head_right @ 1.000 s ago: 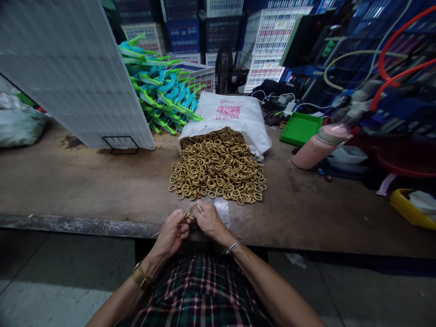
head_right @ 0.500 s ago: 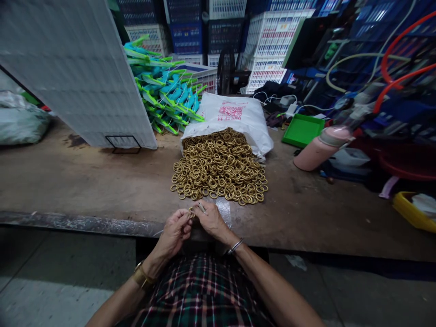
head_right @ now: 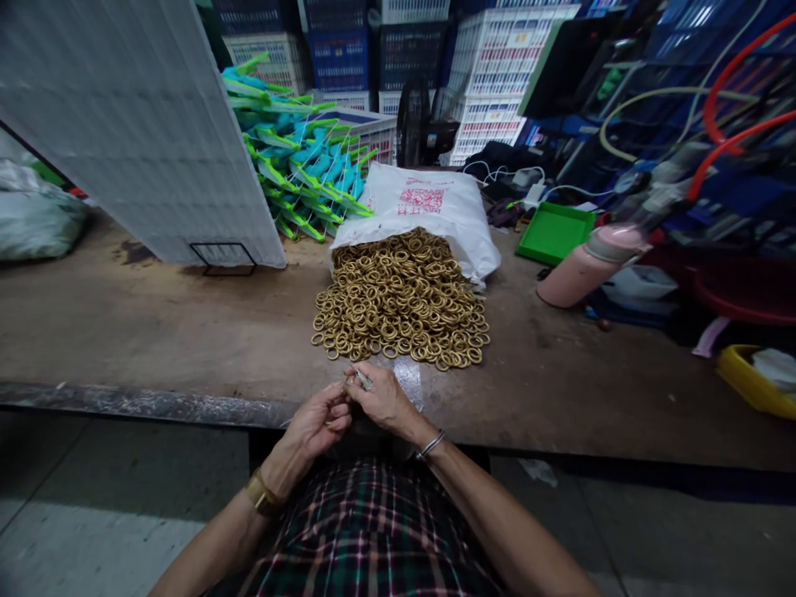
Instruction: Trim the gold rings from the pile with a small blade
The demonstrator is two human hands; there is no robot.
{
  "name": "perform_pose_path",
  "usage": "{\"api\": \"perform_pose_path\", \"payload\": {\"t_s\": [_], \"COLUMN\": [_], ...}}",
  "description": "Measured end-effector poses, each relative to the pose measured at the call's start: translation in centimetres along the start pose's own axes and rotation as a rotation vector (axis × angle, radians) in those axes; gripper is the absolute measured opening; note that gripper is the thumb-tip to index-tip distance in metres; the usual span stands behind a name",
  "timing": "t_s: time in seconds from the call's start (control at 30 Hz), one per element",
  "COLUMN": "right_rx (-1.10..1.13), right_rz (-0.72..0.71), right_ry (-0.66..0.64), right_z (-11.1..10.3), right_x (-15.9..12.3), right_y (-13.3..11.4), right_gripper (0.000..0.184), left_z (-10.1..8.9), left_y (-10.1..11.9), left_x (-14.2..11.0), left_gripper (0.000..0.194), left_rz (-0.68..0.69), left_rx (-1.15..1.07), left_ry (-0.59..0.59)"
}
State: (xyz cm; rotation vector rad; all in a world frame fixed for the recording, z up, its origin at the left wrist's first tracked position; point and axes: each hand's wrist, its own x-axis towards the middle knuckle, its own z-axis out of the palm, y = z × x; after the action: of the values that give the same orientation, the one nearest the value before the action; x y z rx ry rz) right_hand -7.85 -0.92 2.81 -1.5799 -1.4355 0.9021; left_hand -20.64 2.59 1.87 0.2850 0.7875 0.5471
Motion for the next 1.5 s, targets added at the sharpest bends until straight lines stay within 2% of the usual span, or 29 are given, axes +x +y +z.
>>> {"api": "perform_pose_path", "payload": {"t_s": [0.2,0.5,0.57,0.67,0.8,0.9,1.03,1.5], "right_rx": [0.102,0.184,0.124,-0.109,-0.473,-0.619,-0.695,-0.754], "right_rz": [0.029,0.086,0.077,0.012,-0.136,-0.154,-0.125,-0.070], "right_ry": [-0.008,-0.026,0.018,0.091,-0.018,-0.076,-0.093,-0.080], "right_z": [0.2,0.0,0.1,0.2,0.2,0.4,0.6,0.7], "right_x": [0.3,0.5,0.5,0.2,-0.8,-1.2,-1.2,-1.3], "right_y": [0.2,-0.3,0.1,0.8,1.5,1.5,1.3,1.1], "right_gripper": [0.014,0.016,0.018,0.018,0.016,0.025,0.031,0.028], "left_z": [0.2,-0.3,-0.3,-0.2,-0.1,0.0,0.0,-0.3], "left_y": [0.3,0.4,0.5,0.6,0.7,0.6,0.5,0.4], "left_x": [-0.3,-0.2,-0.3,-0.5,-0.5,-0.4,-0.4,-0.4], "left_gripper": [0.013,0.009,0.010,0.010,0.014,0.017,0.018,0.021], "left_rz": [-0.057,-0.171,-0.167,-0.123,-0.044,-0.017,-0.010,-0.018], "left_rx": [-0.048,-0.077,-0.077,-0.070,-0.052,-0.067,-0.083,-0.077], "left_ry": [-0.016,-0.088,-0.114,-0.145,-0.112,-0.069,-0.044,-0.049]}}
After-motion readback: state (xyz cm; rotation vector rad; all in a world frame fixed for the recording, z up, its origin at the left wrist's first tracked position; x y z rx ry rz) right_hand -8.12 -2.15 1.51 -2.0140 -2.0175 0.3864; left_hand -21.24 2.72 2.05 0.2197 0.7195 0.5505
